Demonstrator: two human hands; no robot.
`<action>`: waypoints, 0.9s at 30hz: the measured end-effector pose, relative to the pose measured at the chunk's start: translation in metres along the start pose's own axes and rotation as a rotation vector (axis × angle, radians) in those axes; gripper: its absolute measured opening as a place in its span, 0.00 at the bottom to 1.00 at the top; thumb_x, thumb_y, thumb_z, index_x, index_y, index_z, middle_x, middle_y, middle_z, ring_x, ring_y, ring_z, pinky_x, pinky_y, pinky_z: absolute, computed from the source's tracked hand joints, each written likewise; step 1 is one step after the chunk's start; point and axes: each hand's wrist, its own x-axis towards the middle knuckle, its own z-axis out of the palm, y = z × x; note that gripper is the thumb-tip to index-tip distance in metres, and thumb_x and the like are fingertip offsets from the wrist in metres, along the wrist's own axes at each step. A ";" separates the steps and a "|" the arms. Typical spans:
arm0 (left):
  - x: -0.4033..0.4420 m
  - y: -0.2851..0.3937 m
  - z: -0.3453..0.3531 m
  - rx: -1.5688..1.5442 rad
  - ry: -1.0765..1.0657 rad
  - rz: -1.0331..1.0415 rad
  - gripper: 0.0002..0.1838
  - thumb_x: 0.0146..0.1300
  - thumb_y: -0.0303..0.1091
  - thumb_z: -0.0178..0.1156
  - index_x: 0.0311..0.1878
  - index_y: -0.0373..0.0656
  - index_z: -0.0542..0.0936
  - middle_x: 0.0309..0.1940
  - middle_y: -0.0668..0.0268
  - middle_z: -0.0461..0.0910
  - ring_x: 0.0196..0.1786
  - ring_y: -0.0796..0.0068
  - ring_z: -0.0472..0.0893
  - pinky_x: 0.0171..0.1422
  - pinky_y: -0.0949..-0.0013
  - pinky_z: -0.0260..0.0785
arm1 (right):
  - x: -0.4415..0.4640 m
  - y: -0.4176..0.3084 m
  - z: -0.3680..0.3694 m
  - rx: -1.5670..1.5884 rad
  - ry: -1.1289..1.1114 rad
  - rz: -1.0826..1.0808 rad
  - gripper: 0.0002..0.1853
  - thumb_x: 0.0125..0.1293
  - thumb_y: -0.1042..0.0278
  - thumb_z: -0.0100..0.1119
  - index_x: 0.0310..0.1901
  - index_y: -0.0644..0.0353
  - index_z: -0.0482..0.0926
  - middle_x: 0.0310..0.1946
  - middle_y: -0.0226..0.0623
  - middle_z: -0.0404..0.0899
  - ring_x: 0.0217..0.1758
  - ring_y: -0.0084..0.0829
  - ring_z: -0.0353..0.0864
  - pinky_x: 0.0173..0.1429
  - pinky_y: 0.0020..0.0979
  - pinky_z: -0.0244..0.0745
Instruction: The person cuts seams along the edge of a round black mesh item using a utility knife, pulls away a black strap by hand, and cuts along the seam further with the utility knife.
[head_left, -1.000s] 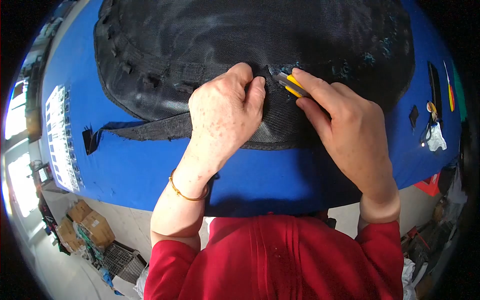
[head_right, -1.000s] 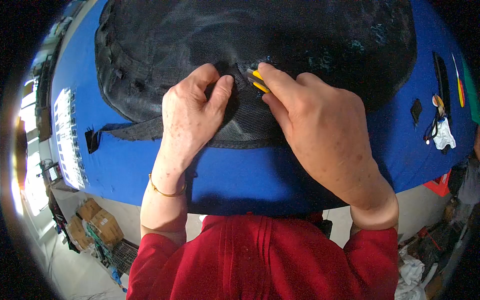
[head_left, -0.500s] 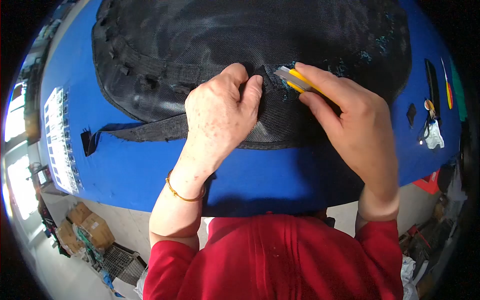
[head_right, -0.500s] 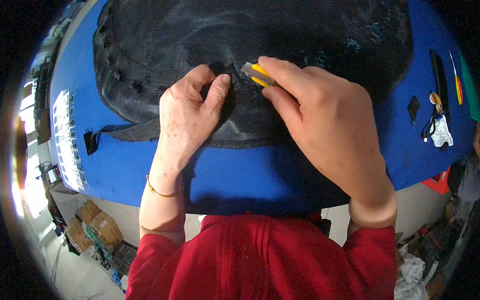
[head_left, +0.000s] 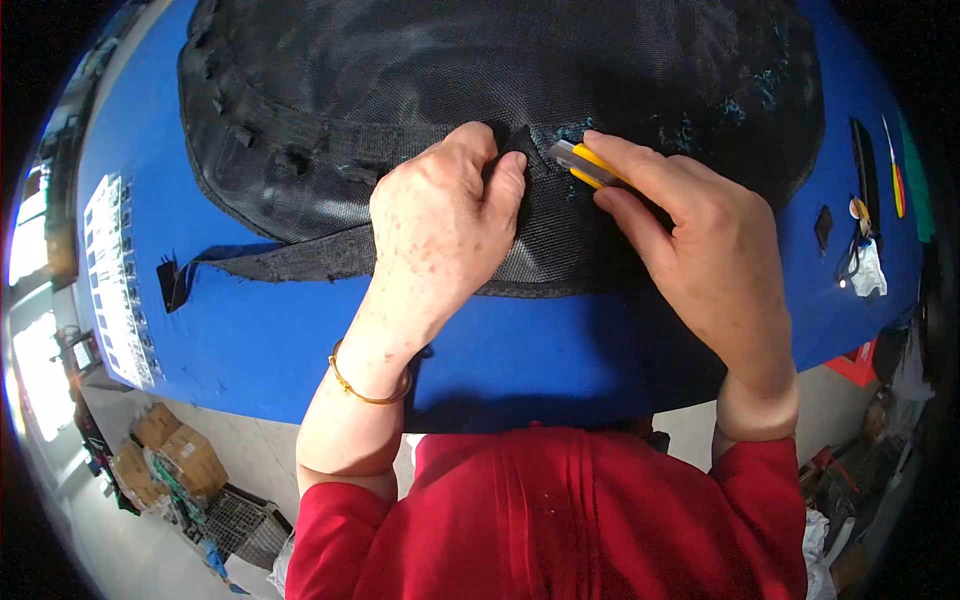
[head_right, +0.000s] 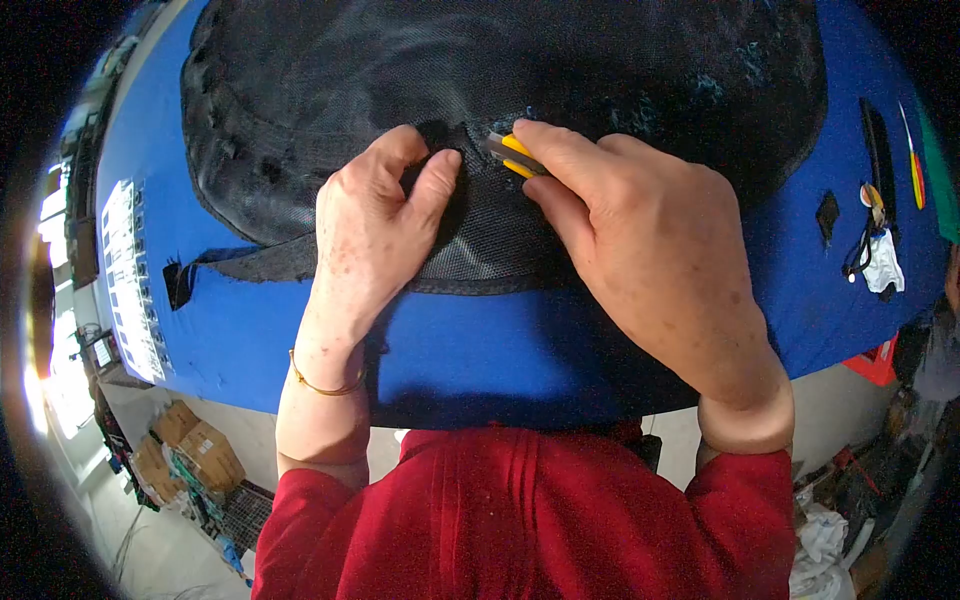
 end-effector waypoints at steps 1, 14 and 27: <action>0.000 0.000 0.000 -0.001 -0.003 0.001 0.13 0.69 0.38 0.66 0.32 0.41 0.79 0.18 0.56 0.79 0.26 0.52 0.84 0.33 0.55 0.77 | 0.000 0.001 0.000 0.000 0.000 0.001 0.19 0.66 0.70 0.71 0.60 0.50 0.85 0.41 0.40 0.88 0.38 0.40 0.89 0.42 0.34 0.82; -0.001 0.000 0.000 0.001 0.011 0.006 0.12 0.69 0.38 0.66 0.33 0.41 0.81 0.18 0.57 0.80 0.25 0.55 0.84 0.32 0.57 0.77 | -0.003 -0.003 0.001 -0.019 0.013 -0.020 0.19 0.66 0.70 0.71 0.59 0.50 0.86 0.35 0.39 0.87 0.35 0.39 0.88 0.38 0.35 0.80; 0.000 -0.001 -0.001 0.005 0.001 0.007 0.12 0.69 0.38 0.66 0.33 0.41 0.80 0.17 0.57 0.79 0.24 0.54 0.84 0.32 0.57 0.76 | -0.002 0.000 0.001 0.018 0.033 -0.043 0.19 0.66 0.71 0.71 0.59 0.51 0.86 0.37 0.39 0.88 0.35 0.39 0.88 0.38 0.34 0.80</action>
